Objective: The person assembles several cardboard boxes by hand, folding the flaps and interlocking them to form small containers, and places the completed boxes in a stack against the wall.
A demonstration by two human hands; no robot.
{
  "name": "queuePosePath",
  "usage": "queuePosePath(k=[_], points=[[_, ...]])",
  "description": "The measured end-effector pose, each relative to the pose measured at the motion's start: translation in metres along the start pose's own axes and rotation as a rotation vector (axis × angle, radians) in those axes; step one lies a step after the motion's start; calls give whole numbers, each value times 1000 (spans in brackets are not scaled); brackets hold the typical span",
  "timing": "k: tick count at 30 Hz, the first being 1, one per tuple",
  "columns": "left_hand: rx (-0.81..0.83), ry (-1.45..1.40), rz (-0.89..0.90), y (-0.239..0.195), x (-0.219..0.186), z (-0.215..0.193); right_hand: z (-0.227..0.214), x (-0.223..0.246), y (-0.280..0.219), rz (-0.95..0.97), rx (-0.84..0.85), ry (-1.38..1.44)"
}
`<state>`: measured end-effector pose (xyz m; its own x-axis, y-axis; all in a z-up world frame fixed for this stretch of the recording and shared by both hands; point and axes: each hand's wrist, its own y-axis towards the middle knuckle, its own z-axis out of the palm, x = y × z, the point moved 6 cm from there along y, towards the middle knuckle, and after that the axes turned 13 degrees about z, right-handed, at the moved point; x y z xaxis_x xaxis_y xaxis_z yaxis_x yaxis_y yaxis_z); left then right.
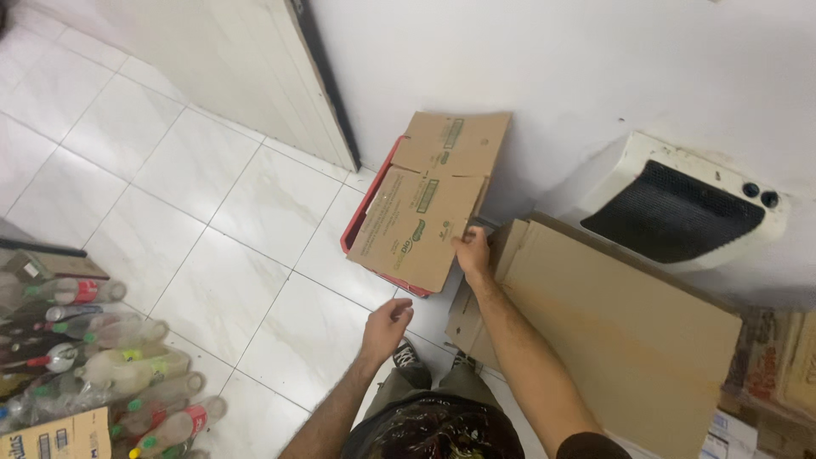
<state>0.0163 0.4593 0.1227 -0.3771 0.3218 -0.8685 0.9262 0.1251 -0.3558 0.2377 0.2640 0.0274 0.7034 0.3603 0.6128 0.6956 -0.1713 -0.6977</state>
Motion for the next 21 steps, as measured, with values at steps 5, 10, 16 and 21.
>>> queuePosePath(k=[5, 10, 16, 21], points=[[-52, -30, 196, 32, -65, -13, -56, 26, -93, -348, 29, -65], [-29, -103, 351, 44, -156, -3, -133, -16, -163, -531, -28, -171], [47, -119, 426, 67, -208, 52, -227, -54, -267, -588, -77, -376], [53, -30, 404, 69, -246, 109, -297, -86, -310, -593, -88, -492]])
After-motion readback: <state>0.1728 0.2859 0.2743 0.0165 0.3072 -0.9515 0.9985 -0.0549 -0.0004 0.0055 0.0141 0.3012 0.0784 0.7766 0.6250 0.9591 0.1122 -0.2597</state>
